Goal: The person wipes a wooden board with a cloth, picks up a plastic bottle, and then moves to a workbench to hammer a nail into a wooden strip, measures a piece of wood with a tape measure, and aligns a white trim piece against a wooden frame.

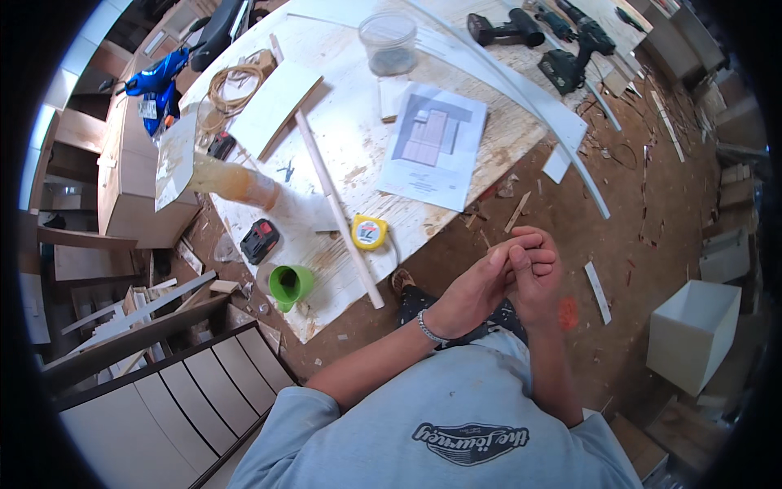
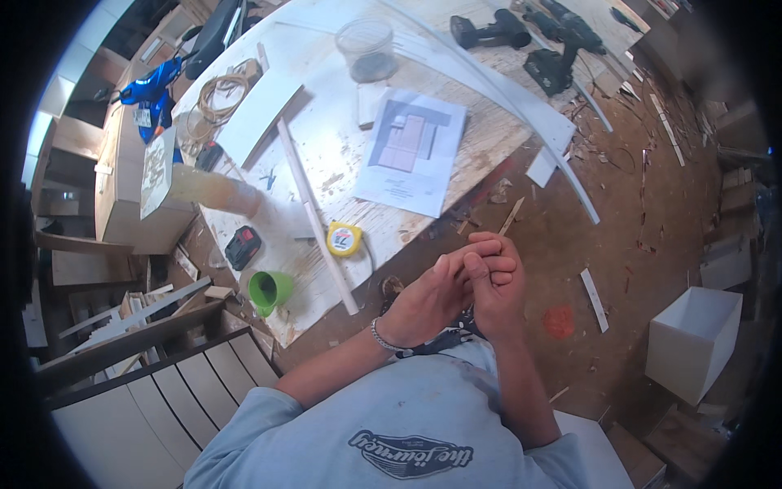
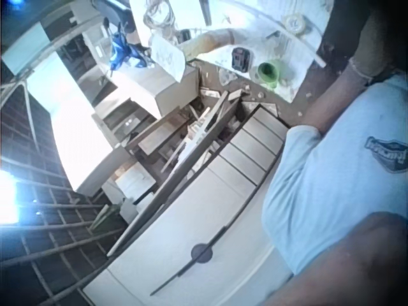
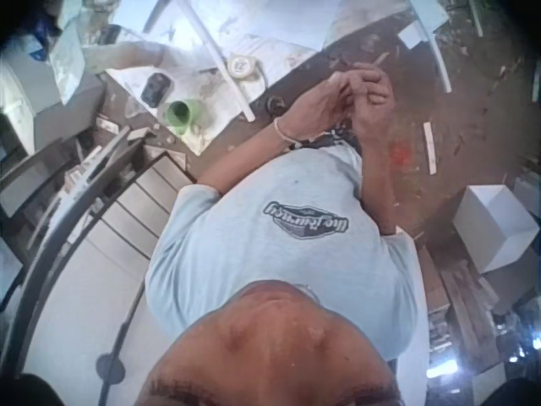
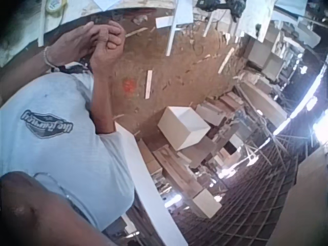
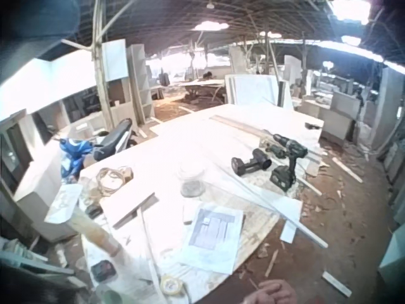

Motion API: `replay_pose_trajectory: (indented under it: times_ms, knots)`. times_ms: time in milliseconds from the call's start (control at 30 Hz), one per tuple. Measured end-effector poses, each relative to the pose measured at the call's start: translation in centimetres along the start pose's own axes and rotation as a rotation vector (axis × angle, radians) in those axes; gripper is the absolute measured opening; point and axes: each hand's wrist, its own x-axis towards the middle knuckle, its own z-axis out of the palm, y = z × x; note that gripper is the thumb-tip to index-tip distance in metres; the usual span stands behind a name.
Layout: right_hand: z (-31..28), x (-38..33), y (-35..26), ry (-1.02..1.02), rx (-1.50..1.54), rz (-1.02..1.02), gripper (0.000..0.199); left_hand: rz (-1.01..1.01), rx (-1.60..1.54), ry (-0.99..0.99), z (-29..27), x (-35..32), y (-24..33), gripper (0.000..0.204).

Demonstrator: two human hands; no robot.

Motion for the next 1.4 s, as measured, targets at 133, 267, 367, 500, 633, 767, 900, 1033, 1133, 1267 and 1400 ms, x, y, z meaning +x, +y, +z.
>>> replay_pose_trajectory:
  times_ms: [133,267,367,500,633,767,900,1033,1133,1267,1400]
  knots:
    - [-4.7,0.5,-1.4,0.199,0.209,0.067,0.021,-0.025,0.292,-0.022,3.2,4.3,-3.7,0.092]
    - [-13.2,2.3,-4.5,0.259,0.364,0.118,0.036,0.014,0.601,-0.111,7.0,11.7,-9.5,0.104]
    - [-22.3,2.5,-5.7,0.331,0.488,0.142,0.044,-0.02,0.769,-0.234,9.2,17.6,-15.6,0.107]
    - [-34.8,1.1,-3.2,0.427,0.717,0.165,0.048,-0.166,1.097,-0.421,10.1,24.5,-24.3,0.104]
    - [-44.9,-0.4,-2.9,0.507,0.941,0.185,0.046,-0.279,1.226,-0.609,13.2,30.6,-30.9,0.103]
    - [-52.4,-1.4,-4.1,0.565,0.999,0.016,0.046,-0.308,1.294,-0.84,16.6,36.7,-36.1,0.101]
    - [-58.5,-0.6,-2.6,0.666,1.246,0.093,0.038,-0.676,1.318,-1.005,17.6,44.0,-39.2,0.095]
    - [-65.9,0.2,3.4,0.975,0.431,0.318,0.026,-0.394,1.434,-1.188,14.6,51.4,-43.1,0.05]
    - [-73.3,-0.8,9.2,1.013,-0.166,0.54,0.019,-0.772,1.335,-1.262,15.6,61.0,-44.2,0.022]
    - [-79.8,-10.1,20.6,1.192,0.081,1.037,0.014,-0.648,1.215,-1.141,16.1,73.7,-47.1,0.033]
    - [-81.4,-16.8,19.6,1.033,0.342,1.385,0.012,-0.487,1.321,-1.055,21.7,87.1,-50.2,0.029]
